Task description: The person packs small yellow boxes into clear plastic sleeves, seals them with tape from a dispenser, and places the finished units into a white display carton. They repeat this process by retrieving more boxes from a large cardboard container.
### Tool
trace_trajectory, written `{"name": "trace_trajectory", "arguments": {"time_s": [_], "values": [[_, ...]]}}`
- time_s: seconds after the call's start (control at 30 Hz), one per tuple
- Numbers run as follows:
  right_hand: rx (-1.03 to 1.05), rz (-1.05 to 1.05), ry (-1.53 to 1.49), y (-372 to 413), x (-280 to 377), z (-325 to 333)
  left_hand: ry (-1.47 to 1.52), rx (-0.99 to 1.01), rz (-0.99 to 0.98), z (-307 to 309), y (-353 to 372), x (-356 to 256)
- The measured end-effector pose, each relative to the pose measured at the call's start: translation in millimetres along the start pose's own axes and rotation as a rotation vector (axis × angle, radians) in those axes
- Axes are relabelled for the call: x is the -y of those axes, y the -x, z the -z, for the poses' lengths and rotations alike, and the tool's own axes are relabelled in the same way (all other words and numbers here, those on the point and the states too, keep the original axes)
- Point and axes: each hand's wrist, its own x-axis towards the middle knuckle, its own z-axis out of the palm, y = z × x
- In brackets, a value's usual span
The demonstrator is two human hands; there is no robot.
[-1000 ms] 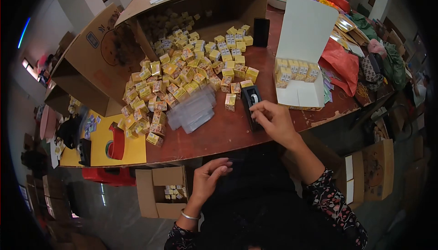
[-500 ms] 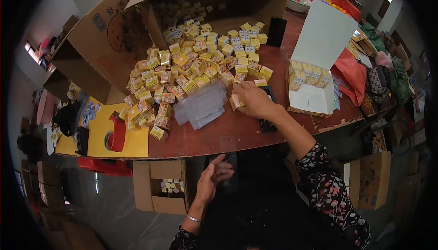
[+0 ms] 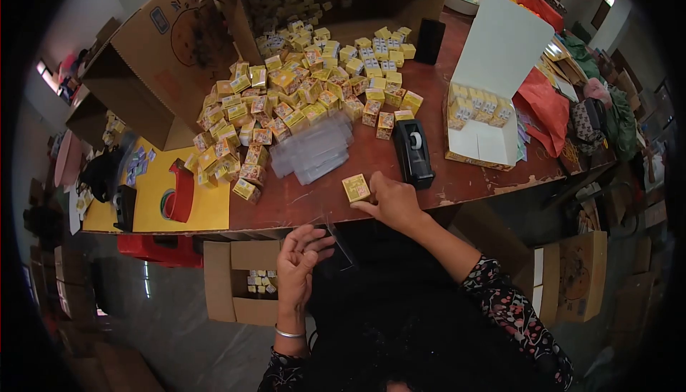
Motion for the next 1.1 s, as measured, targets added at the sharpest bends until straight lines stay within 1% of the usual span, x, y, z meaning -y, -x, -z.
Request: {"name": "trace_trajectory", "arguments": {"time_s": [0.07, 0.17, 0.2, 0.3, 0.33, 0.43, 0.53, 0.63, 0.67, 0.77, 0.87, 0.97, 1.0, 1.07, 1.1], "values": [[0.147, -0.006, 0.078, 7.5, -0.2, -2.8, -0.033, -0.027, -0.004, 0.3, 4.4, 1.4], [0.143, -0.039, -0.065, 4.3, 1.1, 32.3, -0.106, -0.071, -0.024, 4.0, 8.2, 4.0], [0.293, -0.134, -0.105, -5.3, 6.2, 54.7, -0.112, -0.07, -0.022, 9.8, 9.2, 5.7], [0.112, 0.467, -0.047, -30.7, -13.5, 57.0, -0.127, -0.071, -0.014, 14.4, 6.4, 10.4], [0.258, 0.507, -0.008, -41.1, -18.2, 48.5, -0.134, -0.072, -0.013, 14.1, 4.9, 10.6], [0.332, 0.634, 0.076, -59.4, -10.9, 32.3, -0.141, -0.087, -0.023, 10.2, 1.8, 8.1], [0.494, 0.418, 0.243, -61.6, 4.6, 44.0, -0.152, -0.111, -0.047, 12.3, 4.9, 3.6], [0.549, 0.171, 0.223, -54.1, 24.1, 68.8, -0.175, -0.151, -0.034, 17.4, 7.9, 0.3], [0.45, 0.237, 0.183, -48.5, 15.1, 66.6, -0.18, -0.157, -0.03, 17.5, 7.8, 0.6], [0.277, 0.527, 0.017, -48.4, -6.5, 52.1, -0.2, -0.158, -0.015, 14.9, 4.4, 4.7], [0.336, 0.395, 0.032, -51.4, -12.3, 26.2, -0.249, -0.162, -0.02, 10.4, -1.0, 8.4], [0.25, 0.41, -0.099, -51.0, -17.1, 15.9, -0.349, -0.184, -0.053, 3.3, -1.3, 5.4], [0.193, 0.353, -0.266, -50.6, -8.7, 21.7, -0.386, -0.189, -0.064, 0.1, -1.8, 4.1], [0.082, 0.218, -0.593, -45.4, 17.6, 55.5, -0.423, -0.182, -0.06, -7.0, -4.5, 2.7], [0.029, 0.252, -0.652, -40.9, 28.0, 68.4, -0.426, -0.164, -0.044, -10.9, -6.8, 1.9]]}}
